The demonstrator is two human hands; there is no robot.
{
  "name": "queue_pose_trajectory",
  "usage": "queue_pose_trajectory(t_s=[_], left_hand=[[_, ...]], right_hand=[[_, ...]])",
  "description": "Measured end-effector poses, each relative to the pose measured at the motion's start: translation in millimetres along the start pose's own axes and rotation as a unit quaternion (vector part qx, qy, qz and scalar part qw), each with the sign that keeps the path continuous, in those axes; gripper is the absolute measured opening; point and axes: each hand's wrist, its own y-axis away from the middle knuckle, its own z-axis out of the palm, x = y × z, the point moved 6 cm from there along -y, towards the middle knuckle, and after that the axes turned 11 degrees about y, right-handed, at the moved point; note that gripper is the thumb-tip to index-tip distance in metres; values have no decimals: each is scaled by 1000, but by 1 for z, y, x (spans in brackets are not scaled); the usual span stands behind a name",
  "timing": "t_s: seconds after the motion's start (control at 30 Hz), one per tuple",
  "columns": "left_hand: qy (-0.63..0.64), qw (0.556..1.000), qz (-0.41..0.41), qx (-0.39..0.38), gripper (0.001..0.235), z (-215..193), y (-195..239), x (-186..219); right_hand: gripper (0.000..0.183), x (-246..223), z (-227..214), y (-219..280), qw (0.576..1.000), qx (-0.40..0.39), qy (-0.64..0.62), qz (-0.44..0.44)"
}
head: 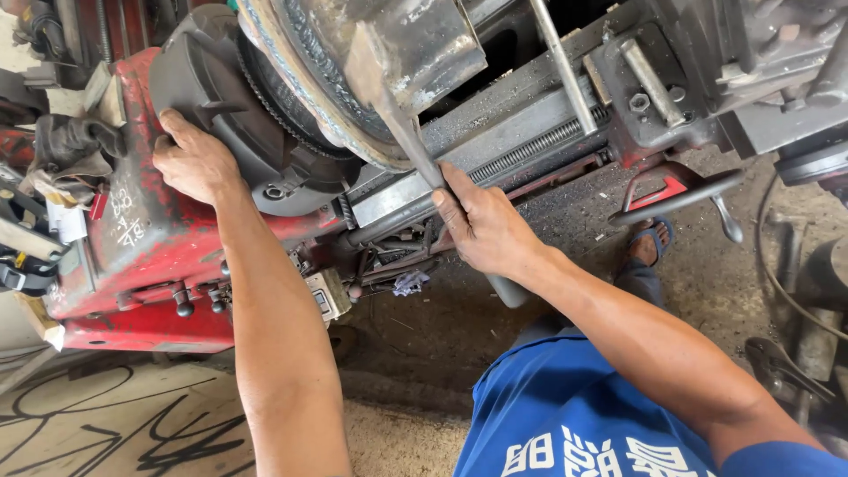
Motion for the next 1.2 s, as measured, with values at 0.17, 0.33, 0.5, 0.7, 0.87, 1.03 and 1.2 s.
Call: queue_pose_trajectory(t_s=[0.17, 0.33, 0.5, 0.7, 0.87, 1.03, 1.2], left_hand=[[-7, 1000, 2, 1, 56, 1, -4, -5], [11, 1000, 9, 12, 59, 0, -1, 3], [-11, 999, -41, 15, 60, 8, -9, -4], [-11, 994, -104, 26, 63, 9, -11, -11], [17, 989, -145, 30, 63, 5, -4, -6], [22, 987, -155, 41, 57, 7, -7, -6], [27, 988, -147, 45, 59, 13, -12, -15]], right_hand=[[43, -2, -3, -4, 999, -39, 11, -4], [46, 0, -9, -4, 1000, 3, 15, -20], [53, 5, -11, -3, 997, -49, 55, -6], [55, 27, 5, 10, 999, -46, 20, -11], [49, 30, 7, 10, 998, -36, 9, -44], [55, 39, 4, 12, 998, 11, 18, -64], [48, 38, -2, 5, 999, -27, 19, -18]])
